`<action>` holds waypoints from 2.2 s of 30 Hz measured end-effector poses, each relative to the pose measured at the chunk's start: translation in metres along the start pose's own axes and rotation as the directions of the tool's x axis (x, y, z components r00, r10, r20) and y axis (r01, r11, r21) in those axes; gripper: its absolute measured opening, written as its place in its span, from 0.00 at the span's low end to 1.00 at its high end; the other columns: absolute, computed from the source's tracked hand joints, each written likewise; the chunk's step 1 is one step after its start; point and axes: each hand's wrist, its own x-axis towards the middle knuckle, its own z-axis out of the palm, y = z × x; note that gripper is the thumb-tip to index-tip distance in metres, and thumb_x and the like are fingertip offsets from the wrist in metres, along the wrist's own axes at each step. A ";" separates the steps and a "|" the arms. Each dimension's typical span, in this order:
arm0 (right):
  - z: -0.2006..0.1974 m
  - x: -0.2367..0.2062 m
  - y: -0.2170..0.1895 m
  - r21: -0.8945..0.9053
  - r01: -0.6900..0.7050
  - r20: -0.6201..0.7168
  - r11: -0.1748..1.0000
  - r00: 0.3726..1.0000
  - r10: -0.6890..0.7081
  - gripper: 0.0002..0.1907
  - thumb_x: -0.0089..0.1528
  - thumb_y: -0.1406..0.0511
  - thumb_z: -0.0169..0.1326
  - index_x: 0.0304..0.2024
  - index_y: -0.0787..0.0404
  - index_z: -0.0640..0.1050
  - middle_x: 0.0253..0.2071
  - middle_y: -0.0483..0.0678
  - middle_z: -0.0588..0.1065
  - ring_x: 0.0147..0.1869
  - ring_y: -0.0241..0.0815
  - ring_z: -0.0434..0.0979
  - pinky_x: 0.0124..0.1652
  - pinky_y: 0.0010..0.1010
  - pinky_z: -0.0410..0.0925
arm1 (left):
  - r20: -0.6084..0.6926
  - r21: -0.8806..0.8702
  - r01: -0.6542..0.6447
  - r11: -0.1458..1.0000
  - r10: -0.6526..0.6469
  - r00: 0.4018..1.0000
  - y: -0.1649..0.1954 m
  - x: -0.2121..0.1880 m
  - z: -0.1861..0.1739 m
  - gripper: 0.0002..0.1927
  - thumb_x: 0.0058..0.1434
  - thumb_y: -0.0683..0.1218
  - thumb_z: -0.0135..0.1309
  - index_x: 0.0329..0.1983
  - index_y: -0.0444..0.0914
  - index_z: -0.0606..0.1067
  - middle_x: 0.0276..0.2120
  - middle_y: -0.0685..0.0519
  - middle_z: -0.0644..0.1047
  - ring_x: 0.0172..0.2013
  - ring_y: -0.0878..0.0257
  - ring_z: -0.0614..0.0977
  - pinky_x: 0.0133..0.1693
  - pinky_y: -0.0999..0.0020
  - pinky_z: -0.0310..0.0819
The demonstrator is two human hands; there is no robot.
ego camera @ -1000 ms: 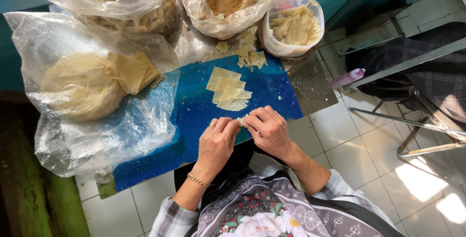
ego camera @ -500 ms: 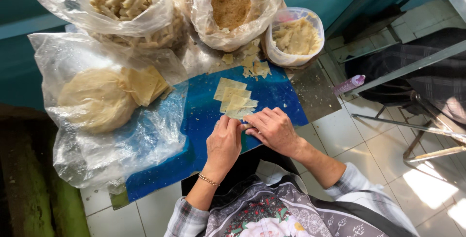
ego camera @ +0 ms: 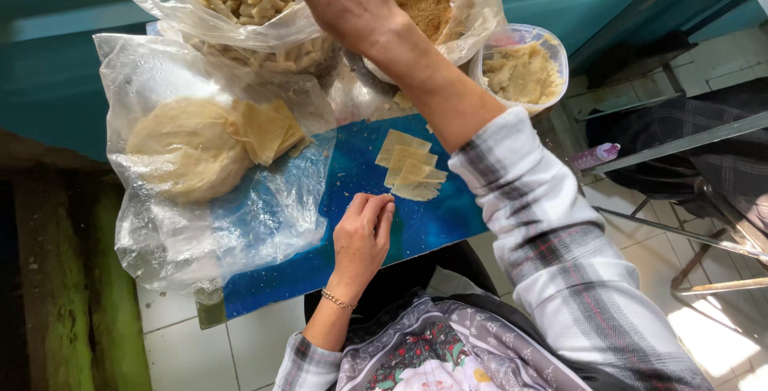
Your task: The person sits at a work table and folds filled pastry wrappers. They take square dough sheets, place a scoop of filling from a plastic container onto each sheet, fold the sheet over into a triangle, press the edges closed, and set the folded pastry on the table, repeating the cycle.
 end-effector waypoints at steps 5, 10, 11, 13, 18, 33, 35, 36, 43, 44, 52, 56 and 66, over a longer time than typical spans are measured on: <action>-0.022 -0.160 -0.017 0.070 0.067 -0.237 0.995 0.970 -0.049 0.18 0.64 0.58 0.61 0.53 0.58 0.77 0.43 0.50 0.75 0.43 0.49 0.75 0.40 0.40 0.67 | -0.063 0.253 -0.012 0.967 0.029 0.998 0.003 0.004 0.010 0.09 0.62 0.46 0.59 0.43 0.38 0.77 0.38 0.48 0.75 0.38 0.49 0.80 0.36 0.57 0.75; -0.022 -0.284 -0.033 0.187 -0.469 0.072 0.863 0.883 0.464 0.12 0.60 0.56 0.63 0.38 0.57 0.80 0.36 0.48 0.76 0.40 0.52 0.79 0.38 0.42 0.70 | 0.007 0.352 0.099 0.931 -0.109 0.994 0.009 0.020 0.032 0.11 0.60 0.49 0.62 0.36 0.39 0.74 0.37 0.47 0.74 0.39 0.48 0.80 0.34 0.55 0.75; -0.017 -0.291 -0.037 0.227 -0.507 0.046 0.832 0.858 0.511 0.12 0.59 0.57 0.63 0.37 0.58 0.80 0.37 0.49 0.76 0.40 0.52 0.79 0.36 0.42 0.70 | -0.014 0.340 0.111 0.934 -0.113 0.993 0.009 0.023 0.036 0.11 0.60 0.49 0.61 0.36 0.39 0.73 0.37 0.47 0.73 0.39 0.49 0.80 0.34 0.55 0.75; -0.007 -0.303 -0.048 0.331 -0.541 0.034 0.773 0.825 0.564 0.11 0.59 0.59 0.63 0.37 0.58 0.79 0.37 0.49 0.76 0.39 0.53 0.79 0.36 0.42 0.71 | -0.042 0.324 0.135 0.936 -0.128 0.991 0.009 0.024 0.042 0.09 0.61 0.47 0.61 0.37 0.39 0.73 0.38 0.48 0.73 0.38 0.49 0.80 0.34 0.55 0.75; 0.014 -0.306 -0.055 0.492 -0.532 0.033 0.689 0.803 0.596 0.06 0.63 0.64 0.60 0.37 0.59 0.78 0.37 0.50 0.77 0.38 0.52 0.79 0.37 0.40 0.71 | -0.056 0.194 0.133 0.972 -0.124 0.991 0.008 0.023 0.044 0.09 0.59 0.44 0.60 0.37 0.38 0.72 0.35 0.48 0.76 0.35 0.48 0.81 0.34 0.55 0.75; -0.037 -0.323 -0.053 0.345 -0.385 -0.137 0.856 0.882 0.452 0.14 0.56 0.62 0.68 0.44 0.54 0.84 0.42 0.47 0.75 0.47 0.46 0.76 0.45 0.36 0.71 | 0.028 0.285 -0.051 0.957 0.045 0.999 0.018 -0.007 0.018 0.07 0.60 0.44 0.61 0.33 0.40 0.73 0.30 0.51 0.75 0.32 0.52 0.80 0.31 0.58 0.73; -0.054 -0.320 -0.012 0.135 -0.495 -0.205 0.858 0.834 0.513 0.16 0.57 0.62 0.69 0.48 0.51 0.85 0.49 0.43 0.76 0.54 0.48 0.72 0.51 0.41 0.66 | 0.026 0.281 -0.063 0.958 0.058 0.998 0.018 -0.010 0.016 0.07 0.61 0.44 0.61 0.32 0.40 0.73 0.30 0.51 0.74 0.32 0.52 0.79 0.31 0.58 0.72; -0.061 -0.316 0.011 0.007 -0.485 -0.228 0.874 0.851 0.474 0.19 0.58 0.61 0.69 0.52 0.54 0.84 0.54 0.46 0.74 0.60 0.50 0.69 0.57 0.44 0.62 | 0.016 0.275 -0.069 0.959 0.067 0.998 0.017 -0.009 0.016 0.07 0.61 0.44 0.61 0.33 0.40 0.73 0.30 0.51 0.74 0.32 0.52 0.79 0.32 0.58 0.72; -0.053 -0.307 0.087 -0.273 -0.307 -0.102 0.912 0.952 0.289 0.07 0.53 0.67 0.66 0.35 0.54 0.83 0.63 0.45 0.72 0.68 0.50 0.67 0.67 0.53 0.53 | -0.019 0.241 -0.078 0.967 0.085 0.996 0.013 -0.007 0.013 0.06 0.60 0.43 0.61 0.34 0.40 0.74 0.31 0.51 0.74 0.32 0.53 0.79 0.31 0.59 0.72; -0.050 -0.308 0.089 -0.221 -0.323 -0.112 0.920 0.946 0.305 0.08 0.54 0.68 0.66 0.36 0.55 0.82 0.64 0.46 0.71 0.68 0.50 0.67 0.67 0.52 0.53 | -0.015 0.245 -0.090 0.965 0.097 0.995 0.013 -0.008 0.012 0.06 0.60 0.43 0.61 0.34 0.40 0.74 0.31 0.52 0.74 0.32 0.53 0.79 0.32 0.59 0.72; -0.016 -0.325 0.080 0.130 -0.472 -0.230 0.872 0.841 0.489 0.16 0.54 0.73 0.64 0.43 0.59 0.75 0.69 0.50 0.67 0.68 0.51 0.68 0.67 0.49 0.56 | 0.008 0.283 -0.147 0.948 0.151 0.988 0.011 -0.009 0.012 0.06 0.59 0.40 0.60 0.36 0.41 0.75 0.31 0.52 0.73 0.33 0.54 0.79 0.32 0.60 0.72; -0.015 -0.318 0.073 0.286 -0.486 -0.252 0.826 0.793 0.554 0.18 0.54 0.71 0.66 0.44 0.61 0.73 0.69 0.52 0.65 0.68 0.51 0.68 0.65 0.48 0.56 | -0.004 0.255 -0.132 0.958 0.137 0.990 0.011 -0.008 0.011 0.05 0.59 0.40 0.61 0.36 0.40 0.75 0.31 0.52 0.73 0.32 0.54 0.79 0.33 0.60 0.72; -0.015 -0.317 -0.045 0.070 -0.058 -0.117 0.996 0.991 0.066 0.23 0.57 0.72 0.55 0.53 0.46 0.81 0.65 0.45 0.71 0.69 0.44 0.68 0.71 0.54 0.47 | -0.015 0.205 -0.096 0.974 0.102 0.995 0.013 -0.007 0.007 0.04 0.62 0.41 0.61 0.38 0.39 0.77 0.32 0.51 0.75 0.33 0.54 0.79 0.34 0.60 0.73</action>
